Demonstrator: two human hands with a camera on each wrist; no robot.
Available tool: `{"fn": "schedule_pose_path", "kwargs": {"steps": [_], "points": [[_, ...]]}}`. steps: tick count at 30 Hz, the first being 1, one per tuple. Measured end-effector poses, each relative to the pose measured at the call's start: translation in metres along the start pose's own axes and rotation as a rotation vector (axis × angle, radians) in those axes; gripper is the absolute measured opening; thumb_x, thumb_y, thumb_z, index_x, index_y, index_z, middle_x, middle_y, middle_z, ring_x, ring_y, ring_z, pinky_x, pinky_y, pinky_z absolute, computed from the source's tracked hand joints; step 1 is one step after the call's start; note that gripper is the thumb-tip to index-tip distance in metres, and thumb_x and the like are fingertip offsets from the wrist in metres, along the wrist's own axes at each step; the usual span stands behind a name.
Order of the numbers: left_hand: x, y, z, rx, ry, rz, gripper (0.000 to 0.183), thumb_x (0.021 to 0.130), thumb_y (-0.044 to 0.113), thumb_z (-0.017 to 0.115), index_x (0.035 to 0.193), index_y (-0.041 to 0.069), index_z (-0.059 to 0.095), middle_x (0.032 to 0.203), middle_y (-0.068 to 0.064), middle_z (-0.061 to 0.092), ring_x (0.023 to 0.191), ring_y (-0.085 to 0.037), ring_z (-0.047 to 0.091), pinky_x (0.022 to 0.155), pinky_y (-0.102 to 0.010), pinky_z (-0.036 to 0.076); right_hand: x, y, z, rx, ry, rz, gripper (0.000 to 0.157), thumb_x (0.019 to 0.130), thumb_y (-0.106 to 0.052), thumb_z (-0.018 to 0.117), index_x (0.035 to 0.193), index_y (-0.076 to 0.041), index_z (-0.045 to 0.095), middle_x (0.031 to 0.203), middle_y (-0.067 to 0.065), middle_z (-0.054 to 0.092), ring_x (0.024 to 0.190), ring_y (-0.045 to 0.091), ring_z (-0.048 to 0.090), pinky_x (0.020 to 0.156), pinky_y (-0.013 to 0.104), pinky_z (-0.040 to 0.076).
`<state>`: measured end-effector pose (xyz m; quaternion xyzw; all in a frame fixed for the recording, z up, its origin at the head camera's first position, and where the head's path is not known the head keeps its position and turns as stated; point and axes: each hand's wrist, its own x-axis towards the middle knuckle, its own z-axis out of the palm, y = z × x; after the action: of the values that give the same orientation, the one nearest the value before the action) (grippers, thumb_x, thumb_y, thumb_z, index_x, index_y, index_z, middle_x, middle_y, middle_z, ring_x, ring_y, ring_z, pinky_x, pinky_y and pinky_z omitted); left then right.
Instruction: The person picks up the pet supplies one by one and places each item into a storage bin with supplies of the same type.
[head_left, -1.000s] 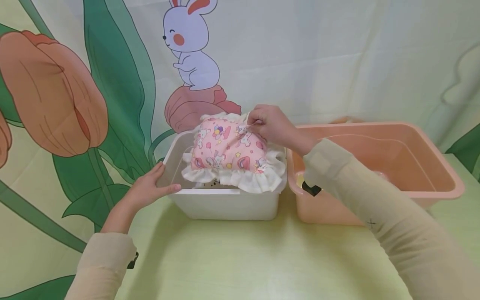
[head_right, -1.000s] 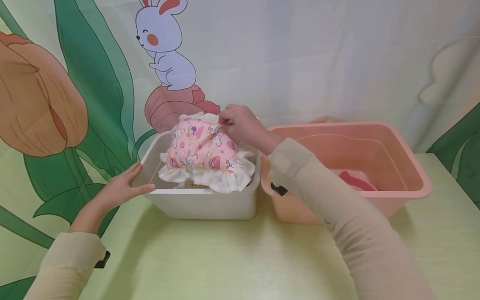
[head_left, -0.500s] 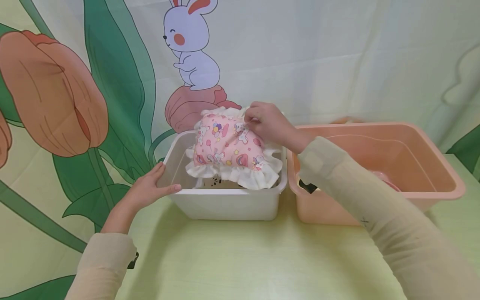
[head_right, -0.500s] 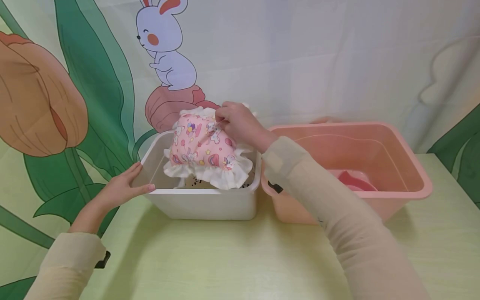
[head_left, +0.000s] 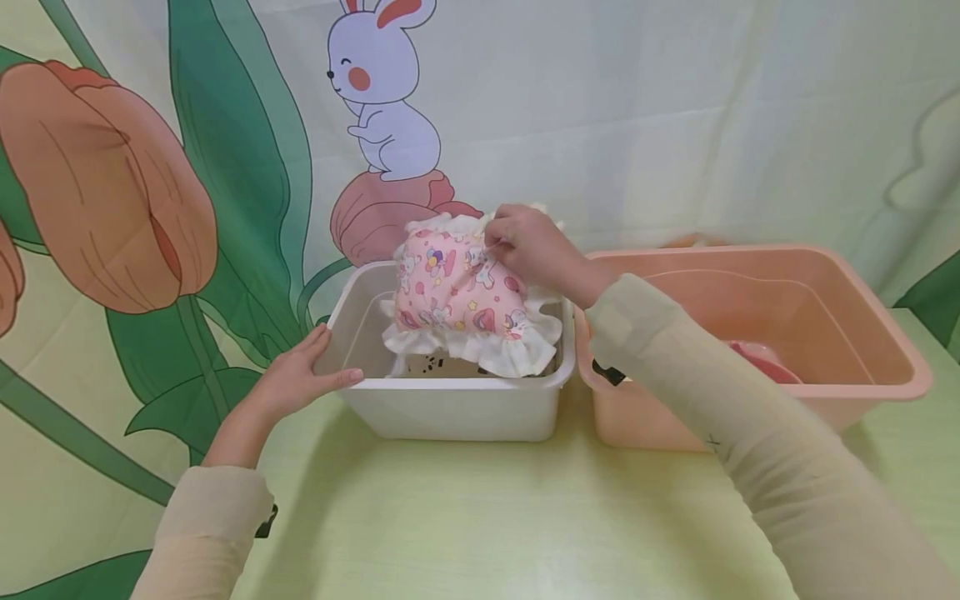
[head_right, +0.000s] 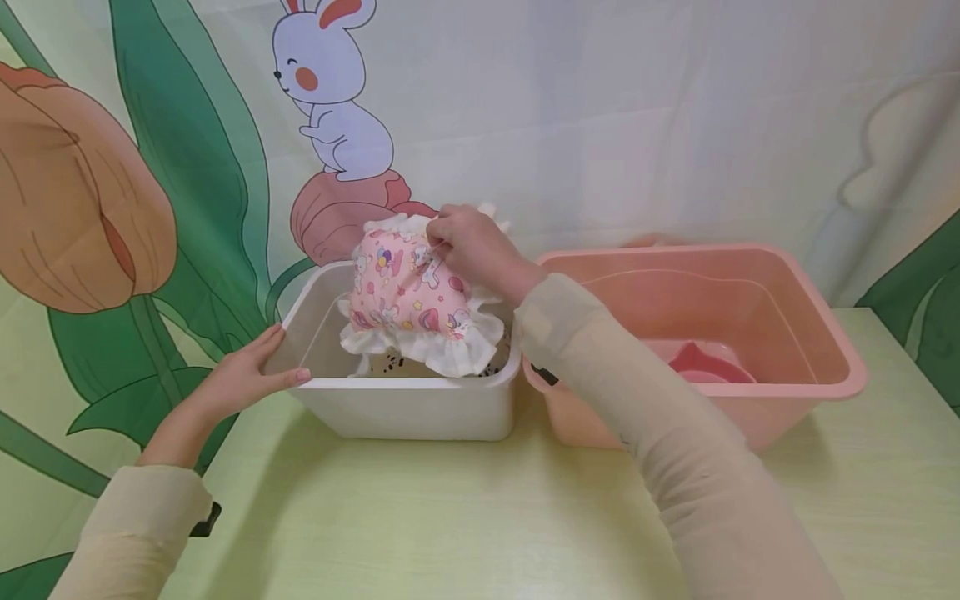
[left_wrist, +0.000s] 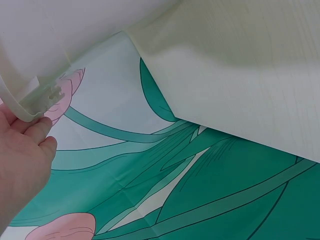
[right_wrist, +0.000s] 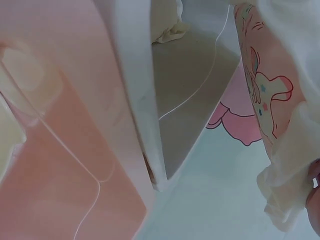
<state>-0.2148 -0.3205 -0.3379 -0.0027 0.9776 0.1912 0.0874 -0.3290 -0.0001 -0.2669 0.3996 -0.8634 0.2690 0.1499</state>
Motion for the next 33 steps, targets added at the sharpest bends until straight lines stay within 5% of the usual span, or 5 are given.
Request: {"fn": "schedule_pose_path", "kwargs": {"steps": [7,33], "points": [[-0.001,0.001,0.0,0.007,0.001,0.001,0.099,0.076,0.063,0.051,0.142,0.004,0.006,0.148,-0.018,0.002,0.13,-0.047,0.013,0.097,-0.064,0.021,-0.001,-0.004,0.001,-0.041,-0.025,0.019,0.012,0.084,-0.001,0.053,0.079,-0.003,0.064,0.085,0.008,0.056,0.083,0.021,0.05,0.075,0.027,0.045],[0.0,-0.003,0.001,0.001,0.005,0.001,0.099,0.076,0.063,0.051,0.142,0.006,0.005,0.149,-0.016,0.001,0.131,-0.046,0.013,0.097,-0.063,0.021,-0.004,-0.001,0.017,-0.159,0.033,-0.117,0.015,0.081,0.001,0.055,0.067,-0.003,0.061,0.075,0.008,0.059,0.073,0.023,0.046,0.067,0.028,0.041]]}}
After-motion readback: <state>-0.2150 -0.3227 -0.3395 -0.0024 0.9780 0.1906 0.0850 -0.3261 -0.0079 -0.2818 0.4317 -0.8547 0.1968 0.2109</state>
